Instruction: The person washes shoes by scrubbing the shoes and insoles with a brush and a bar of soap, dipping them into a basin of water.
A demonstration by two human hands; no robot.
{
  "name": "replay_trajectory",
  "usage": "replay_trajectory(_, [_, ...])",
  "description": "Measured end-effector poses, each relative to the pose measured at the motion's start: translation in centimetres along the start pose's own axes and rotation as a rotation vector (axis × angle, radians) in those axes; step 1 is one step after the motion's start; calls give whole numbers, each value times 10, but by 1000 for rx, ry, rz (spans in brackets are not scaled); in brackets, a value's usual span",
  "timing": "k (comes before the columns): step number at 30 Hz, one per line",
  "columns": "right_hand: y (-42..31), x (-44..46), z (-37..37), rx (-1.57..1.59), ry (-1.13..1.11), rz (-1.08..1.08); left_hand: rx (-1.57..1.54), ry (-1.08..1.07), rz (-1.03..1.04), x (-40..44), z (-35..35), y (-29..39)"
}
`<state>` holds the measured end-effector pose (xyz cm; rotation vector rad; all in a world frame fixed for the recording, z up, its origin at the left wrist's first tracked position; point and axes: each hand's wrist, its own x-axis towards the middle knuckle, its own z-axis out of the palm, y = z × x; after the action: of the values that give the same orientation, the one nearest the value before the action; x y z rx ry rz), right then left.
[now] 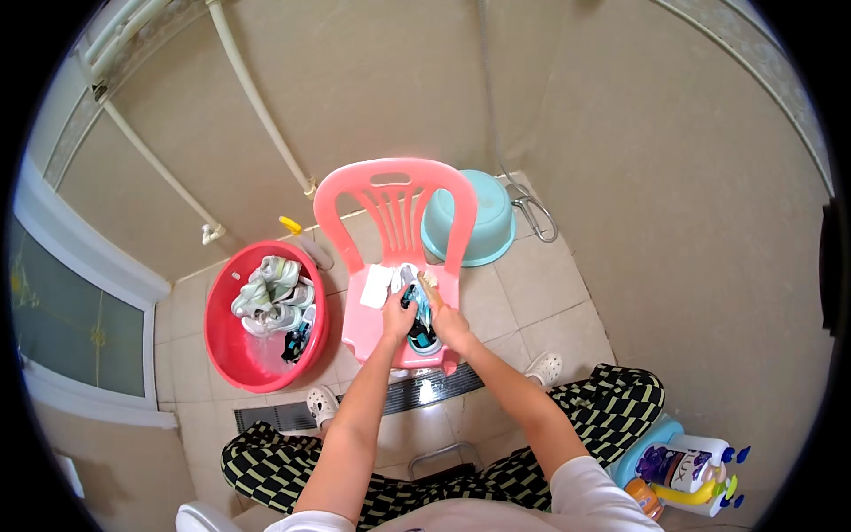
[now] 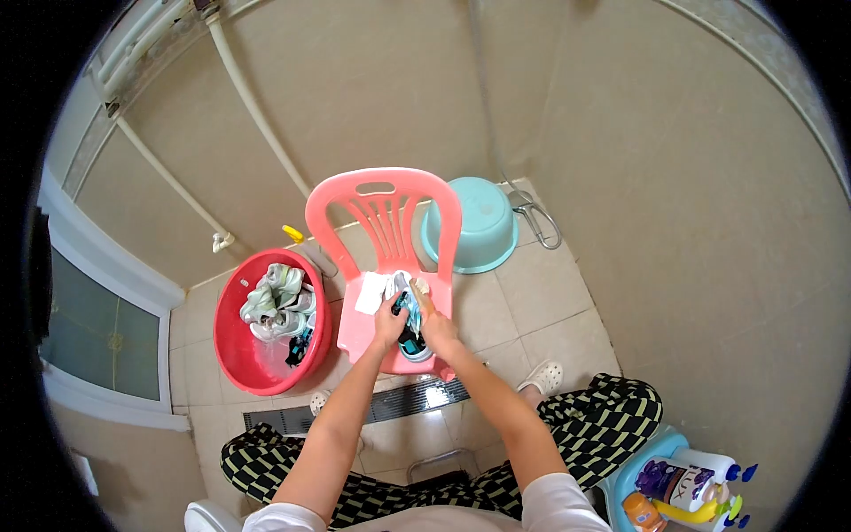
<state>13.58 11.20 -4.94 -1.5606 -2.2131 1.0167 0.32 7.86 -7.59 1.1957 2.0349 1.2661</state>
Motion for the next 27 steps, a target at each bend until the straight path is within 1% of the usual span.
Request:
replay_trajectory(2, [1,-13,-2,16,-10,15,2,2,4,8,2,-11])
replay_trajectory(4, [3,-28,-5,2,-76,16,-14,-9,-5,15,2,-11])
replay_trajectory(8, [3,-57,-13,16,-43,-2,19,-15,14,14,0,-7])
replay_trajectory(11, [7,-72,-15,-8,-70,-11,13,21,21,16,6,-16])
replay_trajectory(12, [7,-78,-17,-11,-65,-13,9,23,26,15,5,-11])
replay_trajectory(14, [7,-88,-22,54,-171,65,130,51,29,12,1,-2])
replay_trajectory(18, [-1,-104,-38,-5,-111,76,248,40,52,4,-9,17])
replay_trajectory(20, [11,-99,-34,-53,-112,69,263,136,38,-9,-9,41])
replay_trajectory(21, [11,-101,-35,-49,-116,67,277,88,34,-13,-8,46])
replay_trajectory(22, [10,-98,-37,-50,-116,93,263,84,36,-19,-6,50])
replay_trajectory(24, [10,-95,-35,-47,-121,118,244,142,-21,-32,0,57])
replay_trajectory(25, [10,-93,-32,-47,-100,113,299,134,-162,-37,4,61])
replay_trajectory(26, [10,-91,-29,-48,-77,107,301,138,-163,-40,5,65])
replay_trajectory(27, [10,-90,-26,-47,-77,103,246,109,-299,-44,3,73])
